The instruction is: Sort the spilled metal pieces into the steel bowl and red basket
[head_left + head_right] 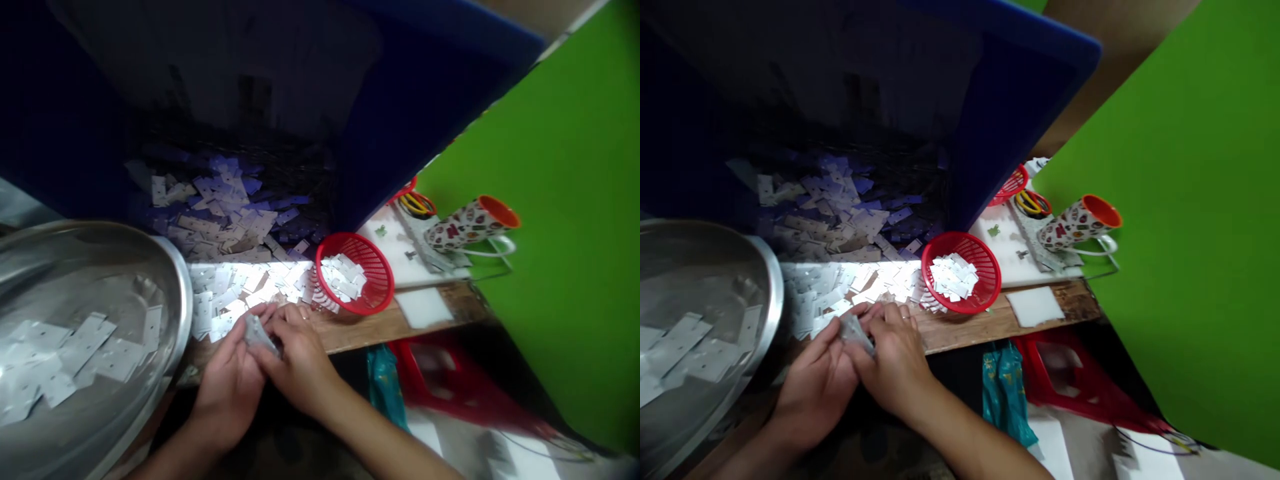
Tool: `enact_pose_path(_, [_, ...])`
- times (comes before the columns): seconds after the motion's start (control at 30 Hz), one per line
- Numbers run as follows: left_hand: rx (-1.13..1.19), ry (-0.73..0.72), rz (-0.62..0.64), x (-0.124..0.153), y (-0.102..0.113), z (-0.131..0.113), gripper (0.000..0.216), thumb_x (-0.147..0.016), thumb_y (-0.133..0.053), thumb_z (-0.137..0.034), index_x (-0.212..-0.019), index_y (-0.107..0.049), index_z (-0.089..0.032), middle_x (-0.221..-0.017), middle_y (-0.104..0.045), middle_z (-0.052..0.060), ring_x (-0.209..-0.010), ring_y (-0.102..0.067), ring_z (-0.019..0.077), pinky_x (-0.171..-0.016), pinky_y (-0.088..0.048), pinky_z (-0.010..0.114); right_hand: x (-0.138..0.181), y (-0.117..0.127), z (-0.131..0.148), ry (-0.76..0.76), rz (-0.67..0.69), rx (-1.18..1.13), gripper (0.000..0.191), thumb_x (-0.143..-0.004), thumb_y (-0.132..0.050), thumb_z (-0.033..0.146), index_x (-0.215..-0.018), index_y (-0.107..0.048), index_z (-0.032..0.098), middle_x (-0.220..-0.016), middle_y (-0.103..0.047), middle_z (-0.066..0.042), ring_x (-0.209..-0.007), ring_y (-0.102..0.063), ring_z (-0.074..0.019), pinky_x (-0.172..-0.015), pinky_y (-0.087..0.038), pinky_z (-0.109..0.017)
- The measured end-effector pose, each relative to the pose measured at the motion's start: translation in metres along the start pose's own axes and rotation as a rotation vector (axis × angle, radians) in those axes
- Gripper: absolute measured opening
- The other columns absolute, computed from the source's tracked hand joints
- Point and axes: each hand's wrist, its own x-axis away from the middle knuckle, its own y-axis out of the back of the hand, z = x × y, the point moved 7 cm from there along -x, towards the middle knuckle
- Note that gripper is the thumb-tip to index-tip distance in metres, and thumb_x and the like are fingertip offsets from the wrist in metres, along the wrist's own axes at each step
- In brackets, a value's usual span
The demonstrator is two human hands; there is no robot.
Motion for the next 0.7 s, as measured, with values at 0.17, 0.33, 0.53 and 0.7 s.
enact_pose_path(0.17, [-0.074, -0.006, 0.079, 0.002, -0.016, 0.008, 0.042, -0.093, -0.04, -0.04, -0.124, -0.057, -0.016, -0.122, -0.063, 0.01, -0.124, -0.051, 0.0261, -0.108, -0.036, 0.043, 0.003, 0.033, 0.0, 0.004, -0.104, -0.187, 0.01, -0.082, -0.067, 0.021, -0.075, -0.06, 0.02, -0.086, -0.06, -0.001, -0.087, -0.056, -0.017, -0.08, -0.043, -0.031])
enact_pose_path(0.33, [-0.35, -0.133, 0.188, 0.008, -0.009, -0.001, 0.033, -0.088, -0.053, -0.04, -0.108, -0.064, -0.017, -0.116, -0.064, 0.012, -0.115, -0.054, 0.0272, -0.097, -0.042, 0.04, -0.002, 0.119, -0.026, 0.059, -0.405, 0.061, 0.006, -0.083, -0.064, 0.026, -0.08, -0.063, 0.02, -0.089, -0.06, -0.005, -0.089, -0.054, -0.0221, -0.081, -0.043, -0.037])
enact_pose_path(0.53, [-0.821, -0.02, 0.165, 0.013, 0.025, 0.003, 0.025, -0.086, -0.058, -0.034, -0.101, -0.064, -0.016, -0.092, -0.068, 0.009, -0.075, -0.056, 0.015, -0.068, -0.042, 0.027, -0.032, 0.132, -0.095, -0.071, -0.144, 0.437, 0.014, -0.076, -0.07, 0.031, -0.071, -0.066, 0.019, -0.076, -0.058, -0.005, -0.078, -0.054, -0.0232, -0.07, -0.041, -0.036])
enact_pose_path(0.7, [-0.842, 0.056, 0.235, 0.016, 0.025, 0.006, 0.025, -0.087, -0.055, -0.037, -0.098, -0.063, -0.016, -0.09, -0.066, 0.007, -0.067, -0.054, 0.0132, -0.058, -0.04, 0.025, -0.029, 0.122, -0.049, 0.095, -0.333, 0.329, 0.014, -0.084, -0.063, 0.029, -0.092, -0.067, 0.019, -0.089, -0.06, -0.009, -0.086, -0.056, -0.0249, -0.077, -0.044, -0.039])
